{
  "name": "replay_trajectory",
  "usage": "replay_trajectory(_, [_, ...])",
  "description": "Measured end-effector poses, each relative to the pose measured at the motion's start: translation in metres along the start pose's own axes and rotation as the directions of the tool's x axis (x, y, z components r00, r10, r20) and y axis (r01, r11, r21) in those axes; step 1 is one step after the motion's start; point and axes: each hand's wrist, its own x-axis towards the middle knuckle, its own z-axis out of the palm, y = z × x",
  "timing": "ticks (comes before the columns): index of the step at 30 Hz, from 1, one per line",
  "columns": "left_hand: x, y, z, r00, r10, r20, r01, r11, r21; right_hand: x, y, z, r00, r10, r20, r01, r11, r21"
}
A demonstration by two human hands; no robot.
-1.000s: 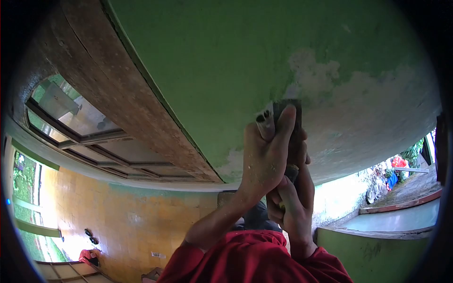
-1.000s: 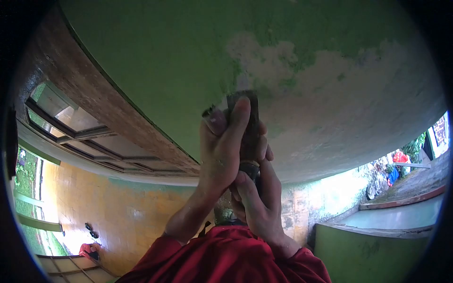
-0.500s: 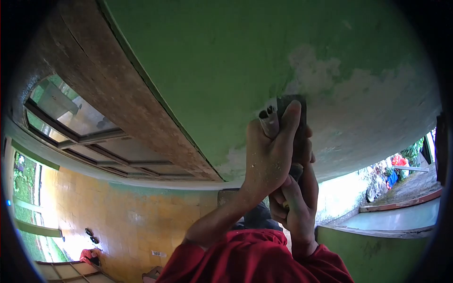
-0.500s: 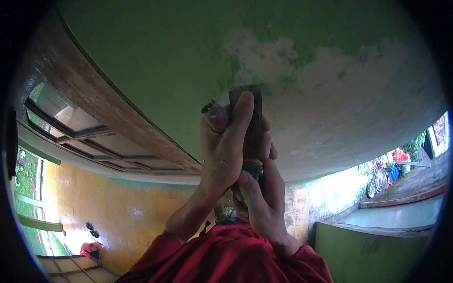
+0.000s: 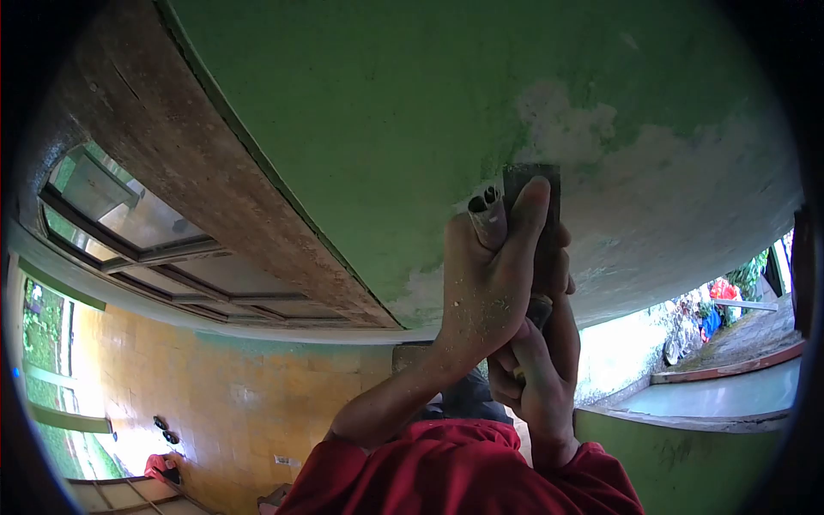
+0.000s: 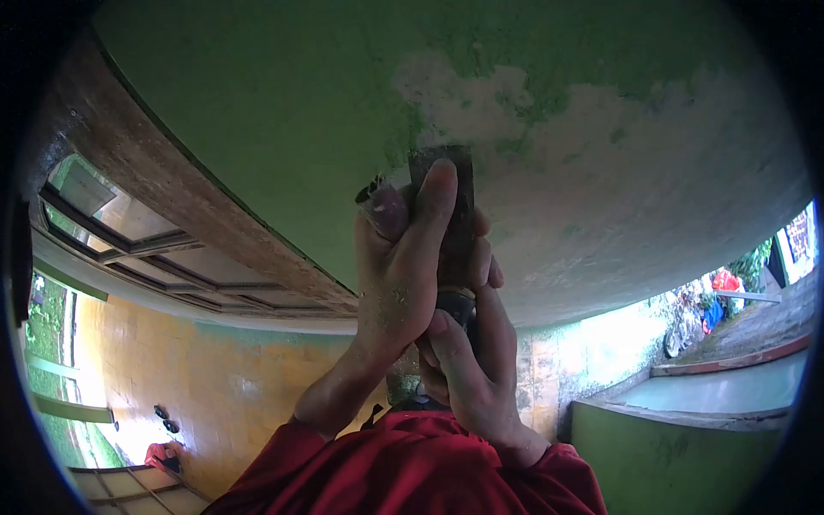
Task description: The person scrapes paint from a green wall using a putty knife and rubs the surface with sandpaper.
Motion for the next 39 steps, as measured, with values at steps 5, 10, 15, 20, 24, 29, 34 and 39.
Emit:
replay_trajectory(5, [0.002, -0.002, -0.002, 1.0, -0.005, 0.027, 0.005, 1.0, -0.006, 0.004, 0.0, 0.003, 0.999, -0.017, -0.032, 0.017, 1.0, 0.017])
replay_trajectory(10, [0.001, -0.003, -0.002, 0.999, 0.034, -0.021, -0.034, 0.999, -0.005, -0.002, 0.01, -0.004, 1.0, 0.006, -0.003, -0.006, 1.0, -0.002])
replay_trajectory(15, [0.001, 0.007, 0.007, 0.999, 0.036, -0.032, -0.037, 0.999, -0.023, 0.001, -0.005, 0.003, 1.0, -0.016, -0.001, 0.016, 1.0, 0.025])
replay_trajectory(20, [0.004, 0.017, 0.01, 0.999, 0.045, -0.019, -0.046, 0.998, -0.044, 0.003, -0.006, 0.009, 0.997, -0.067, 0.033, 0.065, 0.997, 0.048])
replay_trajectory(24, [0.005, 0.005, -0.003, 0.998, 0.041, 0.048, -0.04, 0.999, -0.014, -0.003, 0.003, 0.005, 1.0, 0.016, -0.012, -0.015, 0.998, 0.063])
replay_trajectory(29, [-0.002, 0.008, 0.005, 0.995, -0.096, -0.017, 0.094, 0.993, -0.071, -0.003, 0.001, -0.003, 0.998, 0.006, 0.065, -0.012, 0.996, 0.089])
replay_trajectory(34, [0.001, 0.014, 0.01, 0.999, -0.047, -0.004, 0.046, 0.997, -0.06, -0.001, -0.003, -0.002, 0.997, -0.037, 0.068, 0.03, 0.996, 0.089])
replay_trajectory(39, [0.007, 0.007, 0.006, 1.0, 0.02, -0.021, -0.02, 1.0, -0.019, -0.001, 0.003, -0.003, 1.0, 0.002, 0.026, -0.003, 0.999, 0.044])
